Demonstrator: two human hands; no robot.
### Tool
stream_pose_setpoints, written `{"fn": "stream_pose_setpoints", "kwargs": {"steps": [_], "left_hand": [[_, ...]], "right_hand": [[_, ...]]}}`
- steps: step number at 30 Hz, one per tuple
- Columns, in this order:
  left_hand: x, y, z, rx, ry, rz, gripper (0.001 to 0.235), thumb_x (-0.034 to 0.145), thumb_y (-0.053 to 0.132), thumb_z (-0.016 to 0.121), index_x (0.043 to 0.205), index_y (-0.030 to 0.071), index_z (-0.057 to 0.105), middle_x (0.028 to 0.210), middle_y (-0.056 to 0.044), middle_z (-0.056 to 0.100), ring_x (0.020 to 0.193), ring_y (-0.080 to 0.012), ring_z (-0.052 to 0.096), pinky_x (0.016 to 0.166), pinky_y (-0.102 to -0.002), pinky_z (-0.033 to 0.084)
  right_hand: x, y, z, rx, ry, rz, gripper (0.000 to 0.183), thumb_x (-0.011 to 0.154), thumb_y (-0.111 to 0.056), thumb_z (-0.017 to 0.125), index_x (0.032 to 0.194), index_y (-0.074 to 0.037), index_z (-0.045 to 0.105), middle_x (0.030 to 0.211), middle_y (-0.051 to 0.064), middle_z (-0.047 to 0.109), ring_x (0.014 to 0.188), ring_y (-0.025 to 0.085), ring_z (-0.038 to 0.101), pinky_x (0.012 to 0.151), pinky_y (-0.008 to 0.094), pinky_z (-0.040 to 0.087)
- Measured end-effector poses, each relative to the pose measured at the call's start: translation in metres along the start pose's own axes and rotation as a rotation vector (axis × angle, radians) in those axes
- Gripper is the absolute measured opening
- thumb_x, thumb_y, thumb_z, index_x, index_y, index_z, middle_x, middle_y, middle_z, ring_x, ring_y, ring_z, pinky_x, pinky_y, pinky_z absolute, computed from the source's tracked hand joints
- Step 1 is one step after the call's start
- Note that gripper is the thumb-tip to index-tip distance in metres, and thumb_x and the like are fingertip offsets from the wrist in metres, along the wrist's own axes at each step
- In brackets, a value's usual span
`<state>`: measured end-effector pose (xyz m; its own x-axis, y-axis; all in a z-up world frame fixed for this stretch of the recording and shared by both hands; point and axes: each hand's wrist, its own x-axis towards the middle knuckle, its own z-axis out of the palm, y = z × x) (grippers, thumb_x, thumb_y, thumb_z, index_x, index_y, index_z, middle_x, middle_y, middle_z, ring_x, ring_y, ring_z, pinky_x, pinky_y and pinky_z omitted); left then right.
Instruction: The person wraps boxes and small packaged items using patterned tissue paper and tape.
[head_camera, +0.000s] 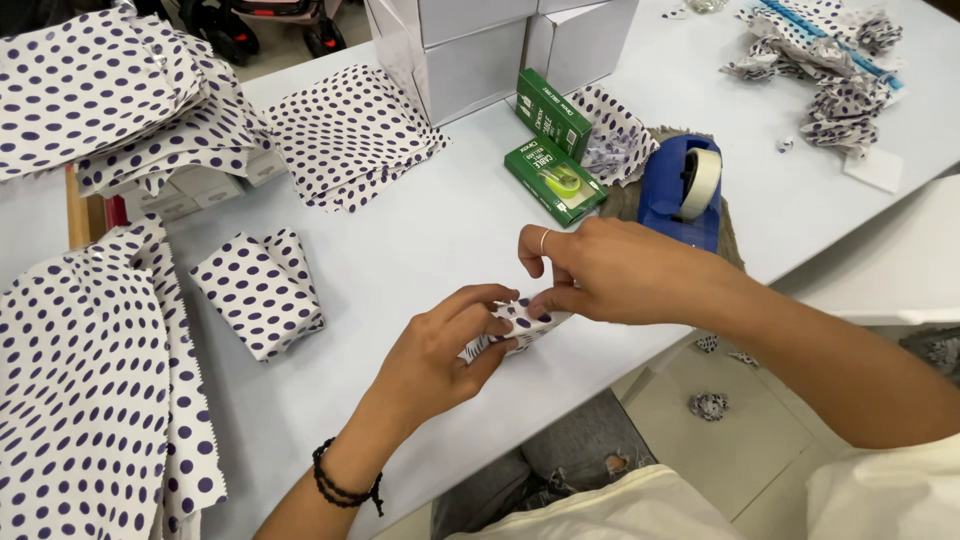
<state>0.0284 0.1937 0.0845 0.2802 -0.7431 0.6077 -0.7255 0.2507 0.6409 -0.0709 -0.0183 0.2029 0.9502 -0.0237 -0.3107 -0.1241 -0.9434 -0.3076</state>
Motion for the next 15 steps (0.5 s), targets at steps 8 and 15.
{"fn": "stream_pose_setpoints", "kwargs": {"steps": [8, 15], "left_hand": [[-0.0012, -0.0025, 0.0003, 0.018, 0.0, -0.003, 0.025, 0.083, -0.005, 0.084, 0.097, 0.007, 0.067, 0.129, -0.018, 0.076, 0.107, -0.0383, 0.081, 0.094, -0.049, 0.068], [-0.0024, -0.0039, 0.0017, 0.01, -0.008, -0.008, 0.024, 0.085, -0.005, 0.083, 0.097, 0.009, 0.067, 0.135, -0.017, 0.074, 0.106, -0.0368, 0.082, 0.092, -0.05, 0.068]], "right_hand": [[0.0031, -0.0028, -0.0013, -0.097, 0.004, -0.004, 0.039, 0.099, -0.052, 0.073, 0.118, -0.019, 0.064, 0.088, 0.004, 0.086, 0.084, 0.037, 0.082, 0.077, 0.052, 0.064], [0.0016, 0.0055, -0.0009, -0.107, 0.016, 0.062, 0.05, 0.093, -0.064, 0.075, 0.111, -0.018, 0.071, 0.084, 0.008, 0.081, 0.089, 0.04, 0.081, 0.083, 0.052, 0.063]]}}
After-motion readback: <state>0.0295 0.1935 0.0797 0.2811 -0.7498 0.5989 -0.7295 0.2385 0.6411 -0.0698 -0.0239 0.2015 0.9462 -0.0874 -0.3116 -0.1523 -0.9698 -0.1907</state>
